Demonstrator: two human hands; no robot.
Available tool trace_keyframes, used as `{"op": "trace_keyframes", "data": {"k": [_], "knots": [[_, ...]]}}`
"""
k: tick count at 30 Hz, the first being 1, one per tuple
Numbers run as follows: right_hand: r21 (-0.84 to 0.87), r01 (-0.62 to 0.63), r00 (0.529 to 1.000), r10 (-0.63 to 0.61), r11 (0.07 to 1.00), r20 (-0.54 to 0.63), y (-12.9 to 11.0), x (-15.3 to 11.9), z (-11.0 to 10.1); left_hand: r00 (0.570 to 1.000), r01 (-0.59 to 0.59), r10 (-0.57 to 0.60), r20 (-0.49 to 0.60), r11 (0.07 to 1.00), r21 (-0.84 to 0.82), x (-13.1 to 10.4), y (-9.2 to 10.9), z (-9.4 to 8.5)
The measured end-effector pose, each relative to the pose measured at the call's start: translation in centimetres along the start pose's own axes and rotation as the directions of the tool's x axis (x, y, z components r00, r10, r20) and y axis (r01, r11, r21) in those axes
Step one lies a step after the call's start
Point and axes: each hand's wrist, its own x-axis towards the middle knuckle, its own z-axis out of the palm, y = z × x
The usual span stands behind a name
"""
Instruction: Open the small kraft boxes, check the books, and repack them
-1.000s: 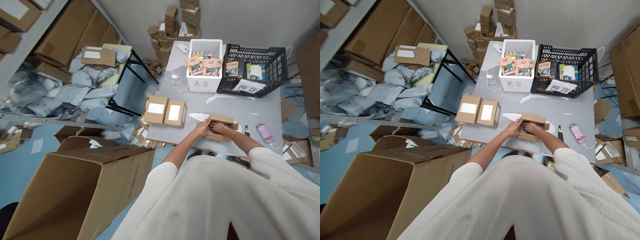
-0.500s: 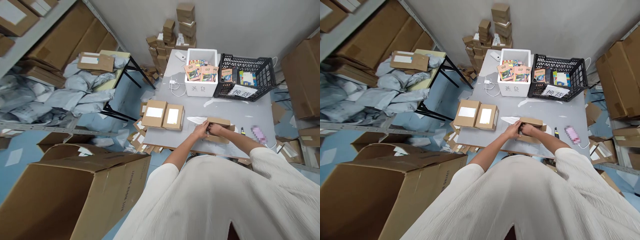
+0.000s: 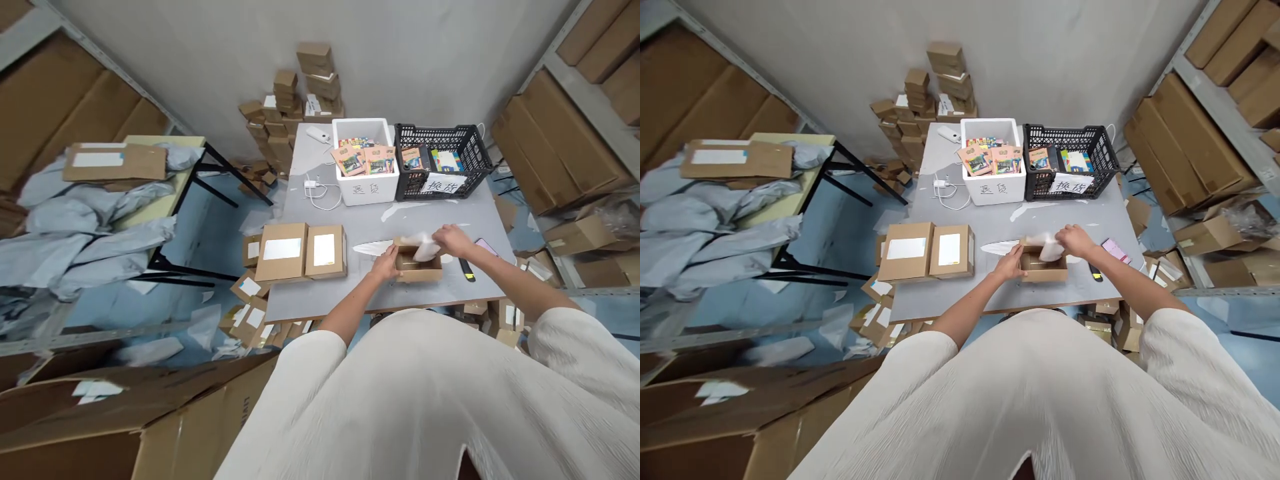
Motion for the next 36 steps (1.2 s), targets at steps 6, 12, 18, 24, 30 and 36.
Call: {"op": "trace_keyframes", "data": {"k": [6,12,18,24,30,36], "knots": [[0.46,-0.167,0.875,0.346,0.872,-0.339,9.2,-2.7,-2.3,1.0,0.016,-0.017,0.023,0.999,0.049,0.0,0.0,-0.5],[0.743,-0.339,0.637,0.722,0.578,-0.271,14.5,-3.5,1.2,0.999,0.037,-0.039,0.016,0.994,0.098,0.0,-0.3,-0.5],[0.866,-0.436,0.48,0.878,0.245,-0.007,14.3,-2.5,7.9,0.998,0.058,-0.059,0.01,0.992,0.11,-0.3,-0.7,-0.7],[0.877,-0.479,0.433,0.878,0.033,0.204,12.9,-1.6,13.3,0.99,0.137,-0.14,0.009,0.978,0.156,-0.4,-0.5,-0.7],[0.866,-0.496,0.519,0.821,0.063,0.237,12.8,-0.8,16.8,0.971,0.228,-0.238,0.024,0.95,0.211,-0.5,0.7,-1.0],[0.845,-0.515,0.586,0.778,0.143,0.225,13.3,-0.9,18.6,0.954,0.279,-0.297,0.04,0.928,0.245,-0.6,2.2,-1.5]]}}
